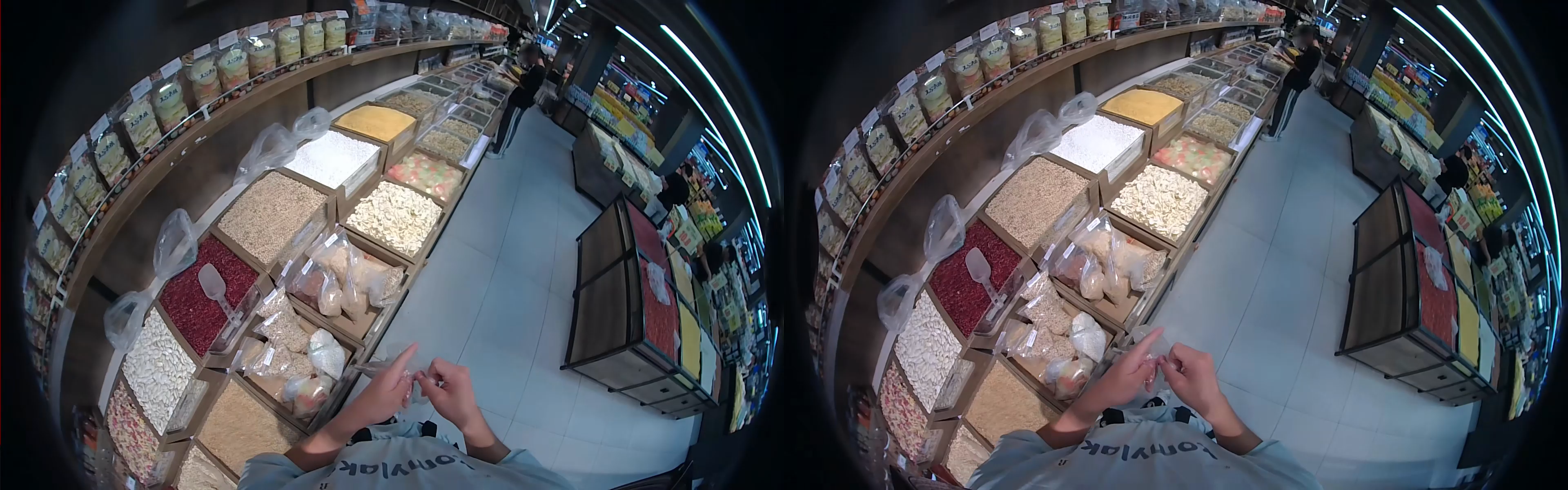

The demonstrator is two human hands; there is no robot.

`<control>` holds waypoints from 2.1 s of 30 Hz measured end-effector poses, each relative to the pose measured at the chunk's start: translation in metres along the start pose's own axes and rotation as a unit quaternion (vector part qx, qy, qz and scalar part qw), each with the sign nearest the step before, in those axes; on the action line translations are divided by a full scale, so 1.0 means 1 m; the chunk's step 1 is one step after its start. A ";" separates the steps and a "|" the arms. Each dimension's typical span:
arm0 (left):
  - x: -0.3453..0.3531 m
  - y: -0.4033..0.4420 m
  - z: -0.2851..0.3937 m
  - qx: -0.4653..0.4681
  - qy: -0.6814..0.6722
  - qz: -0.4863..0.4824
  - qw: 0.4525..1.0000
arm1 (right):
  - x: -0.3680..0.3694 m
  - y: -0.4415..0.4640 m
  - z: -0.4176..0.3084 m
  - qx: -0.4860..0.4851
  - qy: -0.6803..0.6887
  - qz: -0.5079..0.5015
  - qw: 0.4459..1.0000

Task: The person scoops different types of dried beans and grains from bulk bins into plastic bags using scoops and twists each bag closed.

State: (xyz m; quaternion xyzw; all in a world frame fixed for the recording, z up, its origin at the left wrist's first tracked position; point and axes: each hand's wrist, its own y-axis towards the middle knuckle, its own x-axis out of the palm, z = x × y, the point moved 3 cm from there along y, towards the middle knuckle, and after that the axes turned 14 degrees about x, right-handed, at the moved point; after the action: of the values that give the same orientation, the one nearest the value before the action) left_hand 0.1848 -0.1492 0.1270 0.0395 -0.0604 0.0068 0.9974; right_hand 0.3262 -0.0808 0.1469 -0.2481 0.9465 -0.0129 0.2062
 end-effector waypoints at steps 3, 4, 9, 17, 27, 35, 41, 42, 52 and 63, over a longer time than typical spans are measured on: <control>0.027 0.016 -0.008 0.009 -0.025 -0.025 0.999 | -0.013 0.004 -0.010 -0.062 -0.036 0.019 0.997; 0.031 0.021 -0.012 0.009 -0.025 -0.026 0.999 | -0.018 0.005 -0.013 -0.116 -0.054 0.041 0.991; 0.025 0.039 -0.025 0.055 -0.015 0.054 0.997 | -0.035 0.008 -0.004 -0.194 -0.084 0.015 0.977; 0.029 0.042 -0.012 0.112 0.029 0.064 0.991 | -0.050 0.014 0.024 -0.253 0.033 -0.077 0.964; 0.021 0.044 0.005 0.174 -0.001 0.020 0.985 | 0.009 0.025 0.104 -0.044 -0.085 -0.344 0.934; 0.032 0.044 0.015 0.196 0.004 -0.108 0.975 | 0.072 0.039 0.134 0.081 0.275 -0.265 0.920; 0.004 0.024 0.016 0.202 0.055 -0.153 0.966 | 0.085 0.070 0.092 0.116 0.165 -0.218 0.955; -0.004 0.019 0.013 0.210 0.061 -0.134 0.966 | 0.085 0.072 0.085 0.102 0.150 -0.203 0.962; -0.083 -0.016 -0.041 0.271 0.402 0.062 0.873 | 0.086 0.066 0.011 -0.170 0.277 -0.206 0.923; -0.096 -0.018 -0.096 0.201 0.186 0.028 0.961 | 0.128 0.063 -0.018 -0.139 0.133 -0.161 0.968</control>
State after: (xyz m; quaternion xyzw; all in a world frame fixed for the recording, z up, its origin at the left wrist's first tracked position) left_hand 0.1016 -0.1604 0.0192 0.2353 0.1275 0.0535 0.9620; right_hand 0.1885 -0.0880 0.1061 -0.4197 0.9054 0.0527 0.0370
